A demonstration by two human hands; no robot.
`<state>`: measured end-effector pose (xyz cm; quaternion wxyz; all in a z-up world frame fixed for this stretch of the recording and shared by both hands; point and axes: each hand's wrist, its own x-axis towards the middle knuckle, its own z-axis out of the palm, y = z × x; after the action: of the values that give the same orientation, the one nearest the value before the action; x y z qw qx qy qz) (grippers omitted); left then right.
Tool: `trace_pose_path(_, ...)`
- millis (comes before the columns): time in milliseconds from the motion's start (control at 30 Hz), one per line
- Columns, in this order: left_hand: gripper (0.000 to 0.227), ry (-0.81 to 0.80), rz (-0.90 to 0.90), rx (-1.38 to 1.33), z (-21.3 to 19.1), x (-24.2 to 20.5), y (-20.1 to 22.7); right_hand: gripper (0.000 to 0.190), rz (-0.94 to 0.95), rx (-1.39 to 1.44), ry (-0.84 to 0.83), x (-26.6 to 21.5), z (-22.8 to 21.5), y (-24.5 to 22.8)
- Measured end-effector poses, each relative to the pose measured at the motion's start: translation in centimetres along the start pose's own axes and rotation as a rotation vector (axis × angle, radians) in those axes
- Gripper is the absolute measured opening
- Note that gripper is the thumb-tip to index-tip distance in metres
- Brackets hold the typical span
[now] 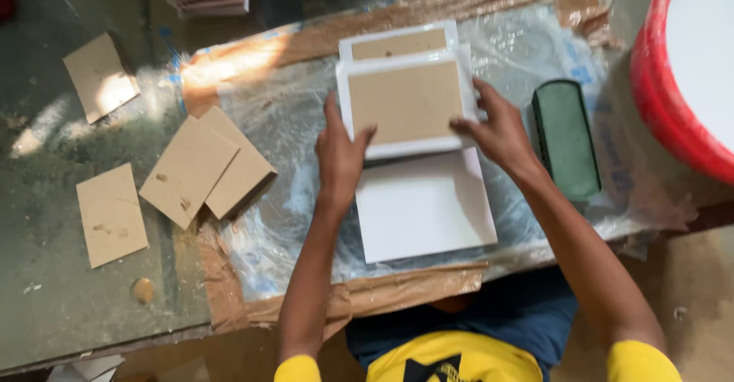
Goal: The person applies glue to white paper sheets using a green sponge, then places brown cardboard covers on top and presses them down. They repeat this process for multiple units, stacking the finished items on the table.
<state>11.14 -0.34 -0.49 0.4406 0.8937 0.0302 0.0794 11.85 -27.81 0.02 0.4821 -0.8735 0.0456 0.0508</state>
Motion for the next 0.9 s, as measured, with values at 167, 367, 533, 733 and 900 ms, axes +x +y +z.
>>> trace_pose_path(167, 0.101, -0.039, -0.197, 0.415, 1.9, 7.6, 3.1, 0.065, -0.135, -0.550, 0.137, 7.9, 1.6, -1.4)
trace_pose_path(367, 0.085, 0.118, -0.047, 0.214, -1.9, -1.6, 1.5, 0.059, -0.135, -0.559, 0.285, -4.6, -3.2, 0.1)
trace_pose_path(533, 0.067, -0.347, 0.135, 0.226, -5.2, -11.4, -0.6, 0.067, 0.034, -1.022, 0.302, -10.7, -7.9, 2.2)
trace_pose_path(733, 0.079, -0.483, 0.209, 0.561, -4.4, -14.2, -3.0, 0.069, 0.256, -0.944, 0.252, -13.0, -12.0, 4.3)
trace_pose_path(900, 0.083, -0.479, 0.138, 0.616, -3.7, -14.2, -2.8, 0.070, 0.377, -1.101, 0.349, -15.2, -6.3, 5.0)
